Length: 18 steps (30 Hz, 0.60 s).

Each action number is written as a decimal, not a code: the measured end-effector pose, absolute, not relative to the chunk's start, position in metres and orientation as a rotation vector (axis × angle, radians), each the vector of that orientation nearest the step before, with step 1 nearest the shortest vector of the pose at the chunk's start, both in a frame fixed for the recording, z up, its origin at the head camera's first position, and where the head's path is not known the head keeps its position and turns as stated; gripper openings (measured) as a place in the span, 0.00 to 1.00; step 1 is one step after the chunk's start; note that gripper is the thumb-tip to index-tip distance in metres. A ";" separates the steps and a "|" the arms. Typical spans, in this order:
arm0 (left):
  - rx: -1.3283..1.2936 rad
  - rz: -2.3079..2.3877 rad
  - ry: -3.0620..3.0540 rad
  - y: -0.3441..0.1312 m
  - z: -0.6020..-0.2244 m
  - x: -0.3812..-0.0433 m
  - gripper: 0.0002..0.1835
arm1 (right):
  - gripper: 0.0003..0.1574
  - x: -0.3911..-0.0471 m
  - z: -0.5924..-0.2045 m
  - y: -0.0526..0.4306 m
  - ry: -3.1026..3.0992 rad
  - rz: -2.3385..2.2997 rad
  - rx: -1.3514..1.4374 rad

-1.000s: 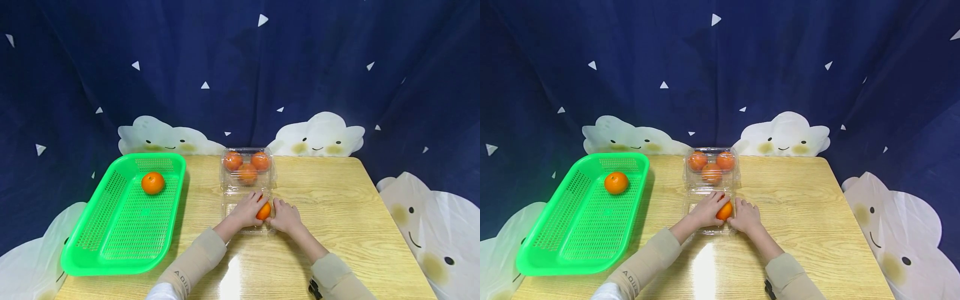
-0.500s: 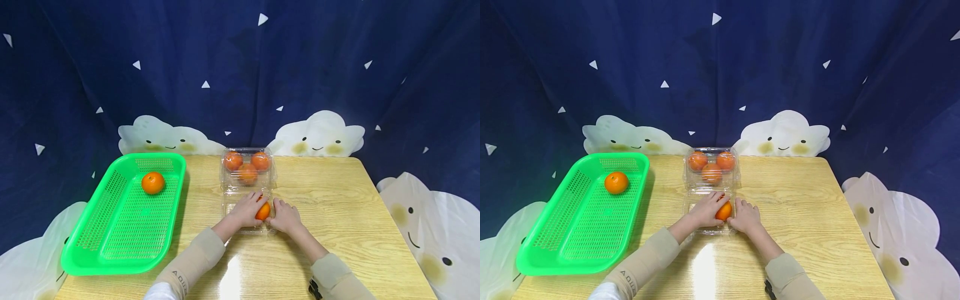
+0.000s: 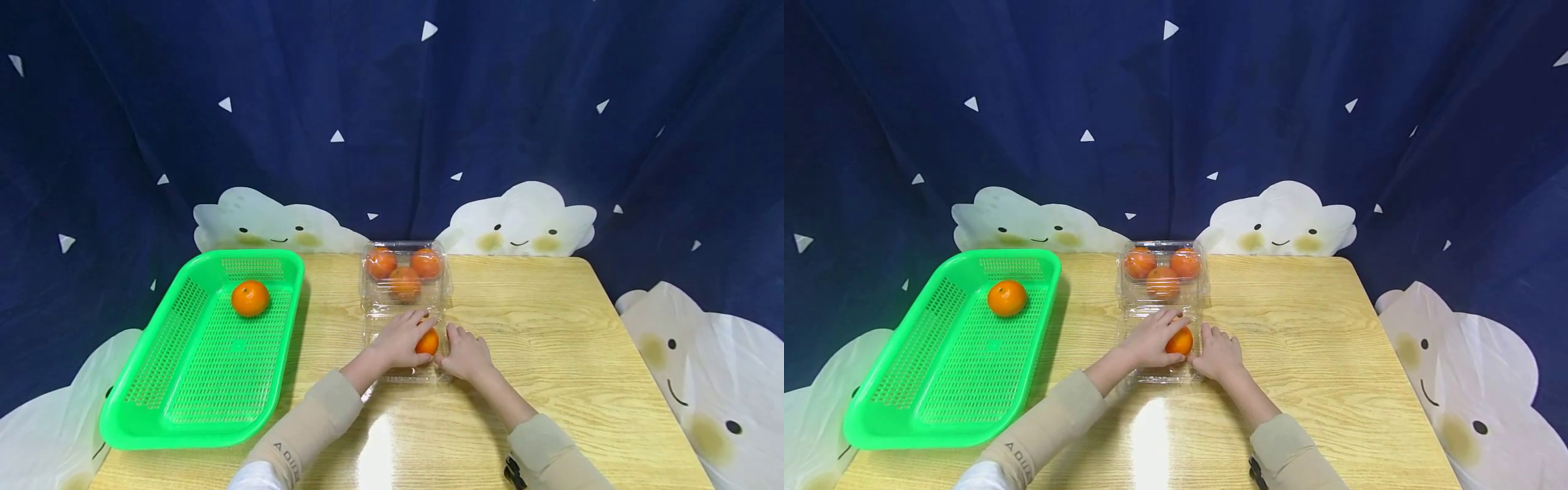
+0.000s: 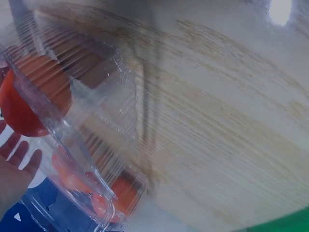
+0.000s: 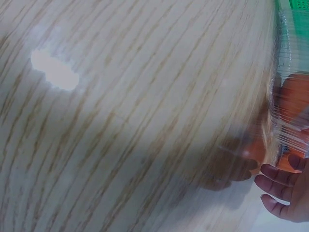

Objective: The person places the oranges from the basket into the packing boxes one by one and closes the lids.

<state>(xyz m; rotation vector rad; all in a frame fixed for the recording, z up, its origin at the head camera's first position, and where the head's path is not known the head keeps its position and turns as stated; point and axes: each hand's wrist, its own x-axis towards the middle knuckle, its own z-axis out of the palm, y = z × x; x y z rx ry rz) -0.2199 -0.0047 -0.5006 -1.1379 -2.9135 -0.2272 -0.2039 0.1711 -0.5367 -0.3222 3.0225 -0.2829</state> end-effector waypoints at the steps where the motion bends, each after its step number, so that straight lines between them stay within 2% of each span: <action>1: -1.147 -0.238 -2.897 -0.005 -0.499 -0.220 0.38 | 0.34 -0.204 -0.537 0.171 3.025 -0.283 -0.324; 7: -1.156 -0.245 -2.766 -0.009 -0.488 -0.224 0.31 | 0.32 -0.205 -0.538 0.172 3.035 -0.281 -0.329; 14: -1.062 -0.291 -2.677 -0.021 -0.472 -0.236 0.28 | 0.36 -0.204 -0.538 0.172 3.035 -0.306 -0.321; 18: -0.989 -0.322 -2.627 -0.029 -0.465 -0.244 0.26 | 0.34 -0.205 -0.539 0.172 3.041 -0.317 -0.329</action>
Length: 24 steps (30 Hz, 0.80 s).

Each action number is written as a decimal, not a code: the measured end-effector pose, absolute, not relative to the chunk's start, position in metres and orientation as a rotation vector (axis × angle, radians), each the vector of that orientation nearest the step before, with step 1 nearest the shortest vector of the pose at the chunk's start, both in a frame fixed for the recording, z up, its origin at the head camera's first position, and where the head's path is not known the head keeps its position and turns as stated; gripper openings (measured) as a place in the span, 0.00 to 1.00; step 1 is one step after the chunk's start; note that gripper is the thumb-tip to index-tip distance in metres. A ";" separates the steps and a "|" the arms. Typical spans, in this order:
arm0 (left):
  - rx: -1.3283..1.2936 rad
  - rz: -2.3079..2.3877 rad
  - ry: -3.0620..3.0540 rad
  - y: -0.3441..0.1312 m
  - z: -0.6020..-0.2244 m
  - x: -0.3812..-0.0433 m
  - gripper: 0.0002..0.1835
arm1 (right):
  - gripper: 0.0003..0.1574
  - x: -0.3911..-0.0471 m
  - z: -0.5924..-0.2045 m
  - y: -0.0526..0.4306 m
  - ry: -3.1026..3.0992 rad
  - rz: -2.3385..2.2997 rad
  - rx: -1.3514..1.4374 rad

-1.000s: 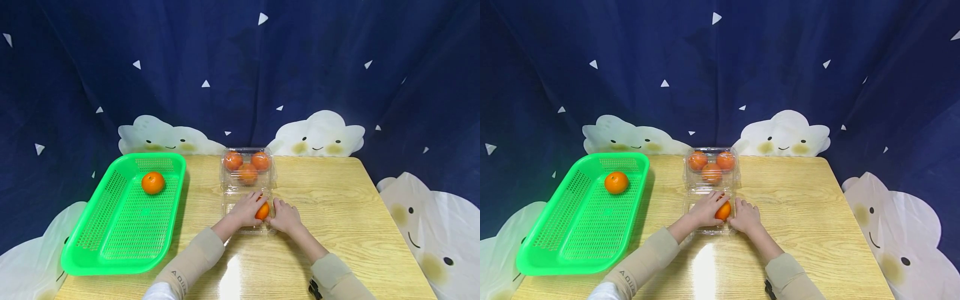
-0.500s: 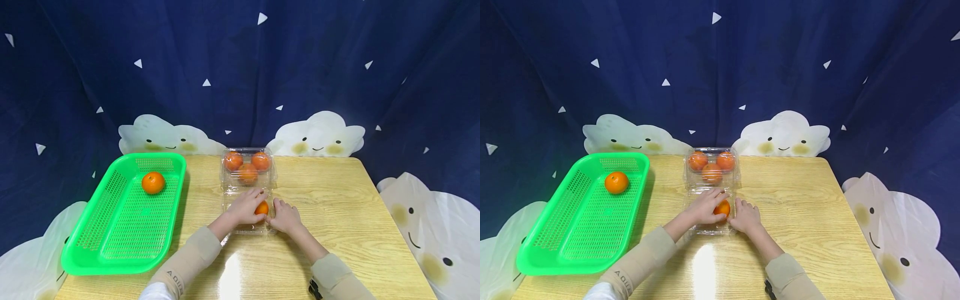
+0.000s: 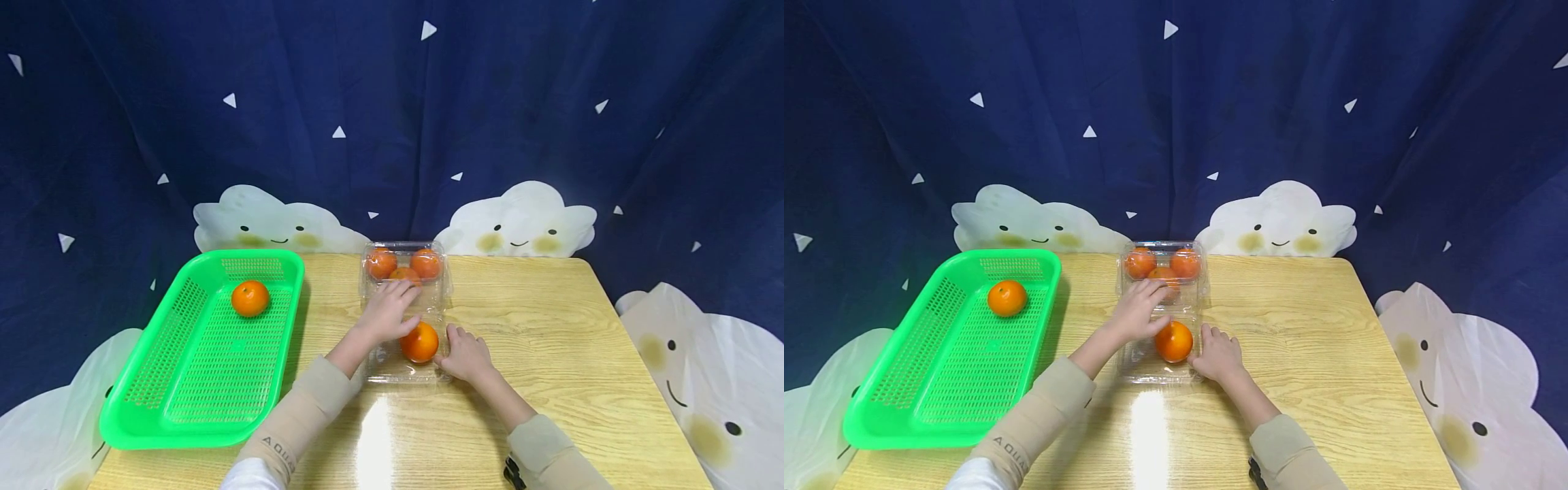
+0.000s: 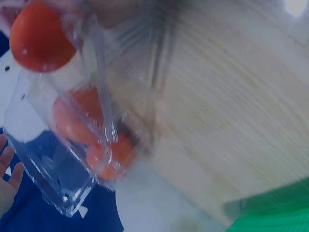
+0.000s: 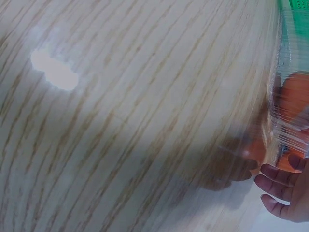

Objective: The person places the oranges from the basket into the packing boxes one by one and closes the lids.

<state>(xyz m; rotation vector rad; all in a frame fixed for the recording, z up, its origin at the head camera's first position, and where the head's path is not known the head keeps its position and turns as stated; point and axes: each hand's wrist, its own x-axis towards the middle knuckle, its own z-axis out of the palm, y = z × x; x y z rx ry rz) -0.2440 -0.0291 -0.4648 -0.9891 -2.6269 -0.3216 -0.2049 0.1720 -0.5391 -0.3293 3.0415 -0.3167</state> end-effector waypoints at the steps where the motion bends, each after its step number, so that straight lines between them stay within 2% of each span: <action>1: -0.971 -0.329 -2.611 -0.031 -0.463 -0.246 0.26 | 0.33 -0.205 -0.540 0.172 3.044 -0.319 -0.330; 17: -0.669 -0.415 -2.623 -0.066 -0.436 -0.264 0.21 | 0.31 -0.204 -0.541 0.173 3.046 -0.346 -0.327; 24: -0.560 -0.447 -2.651 -0.085 -0.428 -0.268 0.23 | 0.31 -0.205 -0.540 0.172 3.040 -0.339 -0.324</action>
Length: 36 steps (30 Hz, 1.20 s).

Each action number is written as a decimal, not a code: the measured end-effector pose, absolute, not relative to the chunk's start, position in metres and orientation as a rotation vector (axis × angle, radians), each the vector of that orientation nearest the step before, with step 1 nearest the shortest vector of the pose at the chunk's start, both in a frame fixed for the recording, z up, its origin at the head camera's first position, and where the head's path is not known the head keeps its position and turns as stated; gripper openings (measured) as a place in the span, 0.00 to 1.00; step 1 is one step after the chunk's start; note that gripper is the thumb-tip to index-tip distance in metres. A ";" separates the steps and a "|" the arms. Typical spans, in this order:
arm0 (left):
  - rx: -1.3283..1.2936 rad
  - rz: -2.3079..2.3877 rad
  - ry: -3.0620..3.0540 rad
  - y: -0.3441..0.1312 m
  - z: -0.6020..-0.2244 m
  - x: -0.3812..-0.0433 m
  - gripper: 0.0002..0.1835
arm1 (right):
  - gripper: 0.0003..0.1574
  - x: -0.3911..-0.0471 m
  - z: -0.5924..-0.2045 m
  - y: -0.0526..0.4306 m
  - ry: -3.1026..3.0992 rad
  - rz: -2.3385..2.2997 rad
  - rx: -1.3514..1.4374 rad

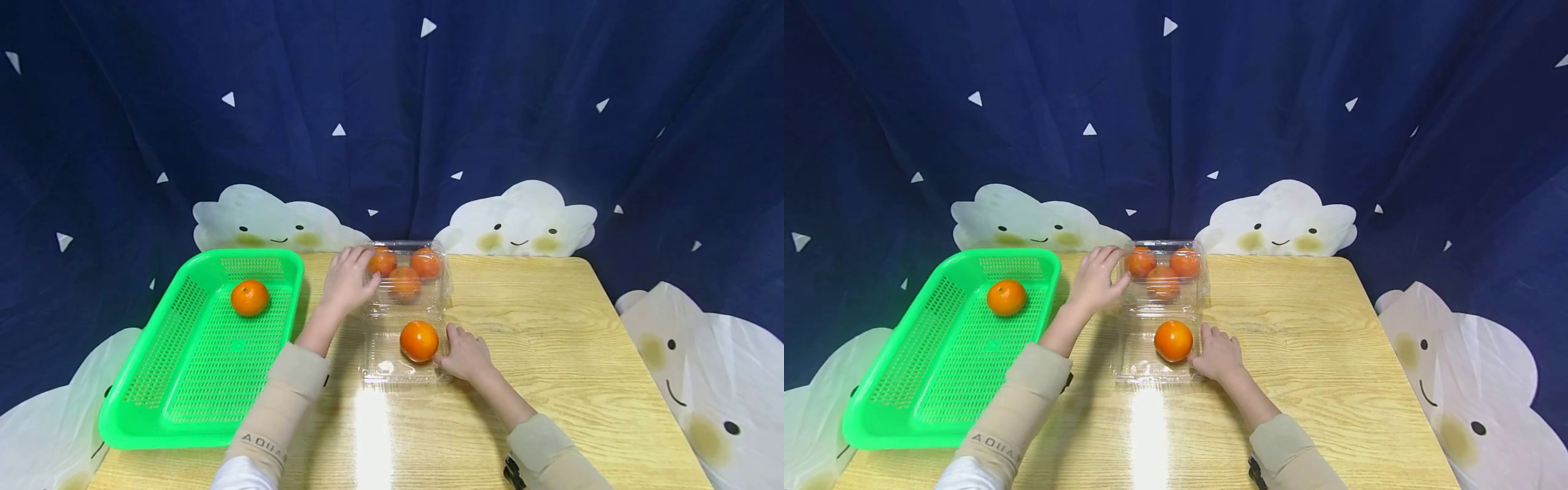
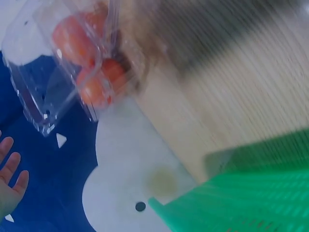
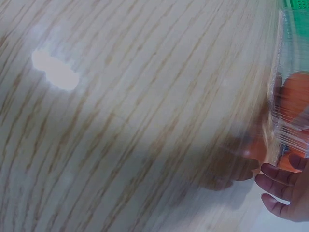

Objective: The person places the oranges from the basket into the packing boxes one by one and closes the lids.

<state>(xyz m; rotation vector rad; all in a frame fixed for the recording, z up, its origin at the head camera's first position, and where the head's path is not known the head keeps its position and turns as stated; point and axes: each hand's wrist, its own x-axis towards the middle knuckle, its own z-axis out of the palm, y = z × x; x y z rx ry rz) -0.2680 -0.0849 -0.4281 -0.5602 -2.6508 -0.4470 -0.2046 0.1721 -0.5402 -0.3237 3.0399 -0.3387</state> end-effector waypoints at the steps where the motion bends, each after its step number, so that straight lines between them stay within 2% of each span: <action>1: -0.547 -0.460 -2.648 -0.088 -0.427 -0.268 0.23 | 0.31 -0.205 -0.540 0.172 3.039 -0.338 -0.323; 36: -0.066 -0.645 -2.707 -0.189 -0.416 -0.271 0.24 | 0.34 -0.206 -0.541 0.173 3.043 -0.311 -0.328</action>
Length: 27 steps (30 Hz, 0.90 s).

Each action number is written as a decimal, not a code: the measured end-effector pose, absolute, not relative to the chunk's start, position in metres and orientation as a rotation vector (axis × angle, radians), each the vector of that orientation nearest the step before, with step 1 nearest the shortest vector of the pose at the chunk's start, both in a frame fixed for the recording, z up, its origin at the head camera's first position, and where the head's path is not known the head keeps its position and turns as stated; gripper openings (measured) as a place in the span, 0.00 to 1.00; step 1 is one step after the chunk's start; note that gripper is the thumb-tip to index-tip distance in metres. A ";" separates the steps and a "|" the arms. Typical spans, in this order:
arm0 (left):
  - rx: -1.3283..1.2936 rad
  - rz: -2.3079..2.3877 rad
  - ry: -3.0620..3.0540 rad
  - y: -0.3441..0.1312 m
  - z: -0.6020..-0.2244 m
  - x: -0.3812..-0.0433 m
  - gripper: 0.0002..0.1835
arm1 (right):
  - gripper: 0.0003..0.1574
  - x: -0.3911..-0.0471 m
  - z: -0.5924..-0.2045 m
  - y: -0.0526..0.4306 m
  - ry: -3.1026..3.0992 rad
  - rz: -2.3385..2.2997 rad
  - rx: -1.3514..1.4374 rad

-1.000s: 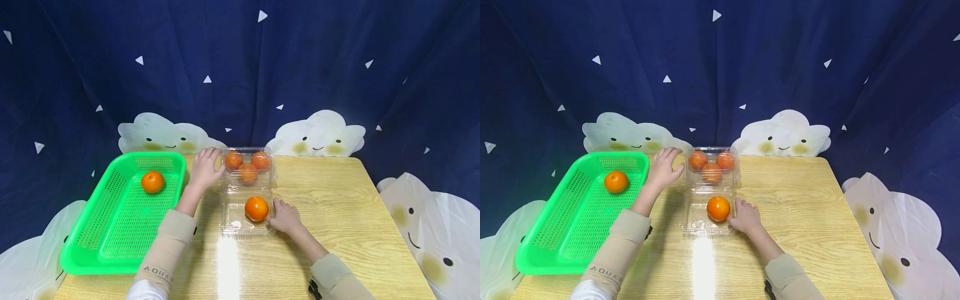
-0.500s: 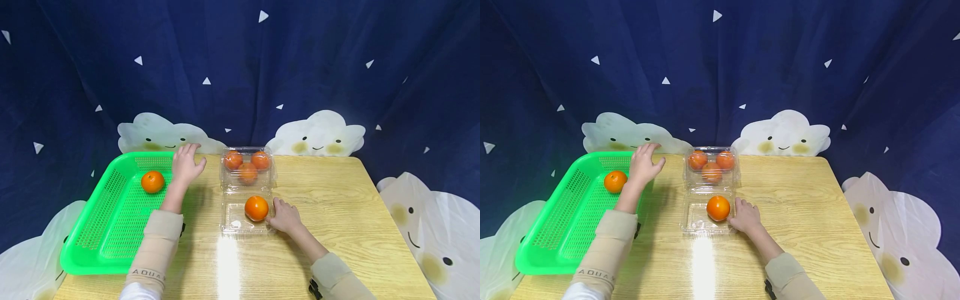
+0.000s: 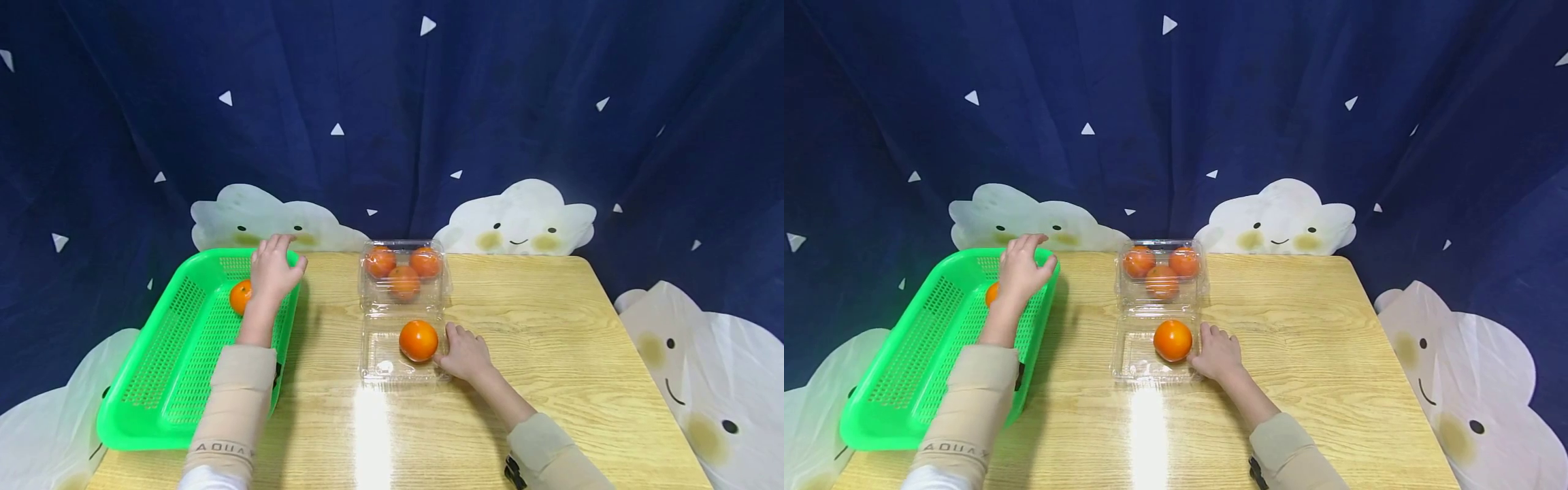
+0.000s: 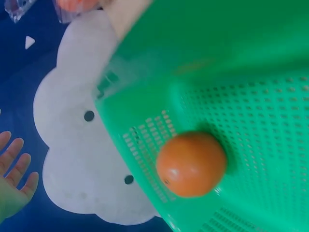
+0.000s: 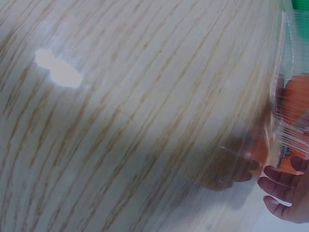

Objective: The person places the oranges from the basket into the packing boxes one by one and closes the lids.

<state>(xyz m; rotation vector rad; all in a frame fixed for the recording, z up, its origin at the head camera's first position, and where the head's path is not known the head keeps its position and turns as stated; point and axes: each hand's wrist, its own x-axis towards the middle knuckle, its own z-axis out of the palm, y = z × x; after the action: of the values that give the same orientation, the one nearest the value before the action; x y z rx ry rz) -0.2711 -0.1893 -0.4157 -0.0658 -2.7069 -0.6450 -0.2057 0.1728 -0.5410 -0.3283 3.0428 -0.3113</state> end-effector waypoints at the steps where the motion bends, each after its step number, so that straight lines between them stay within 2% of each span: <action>1: -0.055 -0.644 -2.713 -0.192 -0.416 -0.271 0.24 | 0.34 -0.206 -0.541 0.173 3.044 -0.310 -0.326; 27: 0.173 -0.516 -2.891 -0.251 -0.462 -0.262 0.29 | 0.30 -0.204 -0.542 0.173 3.077 -0.308 -0.321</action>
<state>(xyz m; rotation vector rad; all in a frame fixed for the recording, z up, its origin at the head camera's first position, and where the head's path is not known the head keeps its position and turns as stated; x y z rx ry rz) -0.2619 -0.2513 -0.4619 0.1730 -2.8909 -0.5157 -0.2039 0.1732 -0.5422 -0.3207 3.0770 -0.3078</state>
